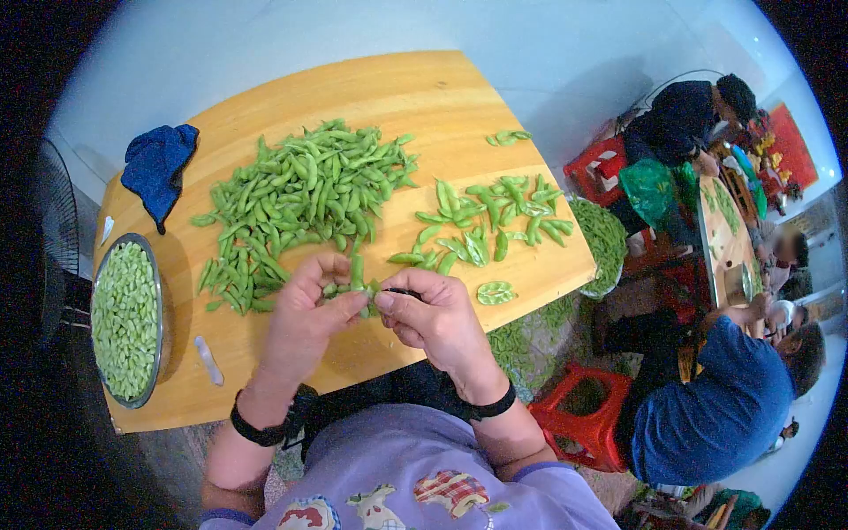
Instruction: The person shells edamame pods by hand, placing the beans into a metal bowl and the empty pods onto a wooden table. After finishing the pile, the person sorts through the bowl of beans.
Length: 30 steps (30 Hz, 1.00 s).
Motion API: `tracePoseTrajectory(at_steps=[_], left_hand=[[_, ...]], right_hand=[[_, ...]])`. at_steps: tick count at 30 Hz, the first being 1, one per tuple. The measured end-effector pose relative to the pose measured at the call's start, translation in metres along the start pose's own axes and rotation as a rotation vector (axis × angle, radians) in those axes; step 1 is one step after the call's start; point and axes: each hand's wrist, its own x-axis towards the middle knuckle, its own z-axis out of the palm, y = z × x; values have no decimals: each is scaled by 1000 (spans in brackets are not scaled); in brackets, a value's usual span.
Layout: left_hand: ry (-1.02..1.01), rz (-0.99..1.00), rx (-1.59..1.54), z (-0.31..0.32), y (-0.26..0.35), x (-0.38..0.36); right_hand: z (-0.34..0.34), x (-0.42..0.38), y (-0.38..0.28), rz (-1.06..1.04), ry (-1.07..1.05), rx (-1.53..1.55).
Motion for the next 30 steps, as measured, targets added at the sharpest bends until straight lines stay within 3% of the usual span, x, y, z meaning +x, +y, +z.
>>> tracePoseTrajectory(at_steps=[2, 6, 8, 11, 14, 18, 21, 27, 30], left_hand=[[54, -145, -41, 2, -10, -4], [94, -51, -1, 2, -15, -6], [116, 75, 442, -5, -16, -7], [88, 235, 660, -5, -14, -9], [138, 171, 650, 3, -9, -13], [19, 307, 745, 4, -7, -17], [-4, 284, 677, 7, -4, -20], [-44, 76, 393, 8, -2, -22], [-10, 238, 501, 8, -7, -21]], right_hand=[[3, 0, 5, -25, 16, 28], [4, 4, 9, -27, 37, -55], [4, 2, 6, 7, 41, -110], [5, -2, -10, -25, 54, -104], [1, -3, -21, -78, -48, -386], [-8, 1, -24, 4, -13, -313], [-11, 0, -23, 38, -86, -379], [-17, 5, -12, 96, -45, -114], [-18, 4, -10, 104, -76, -123]])
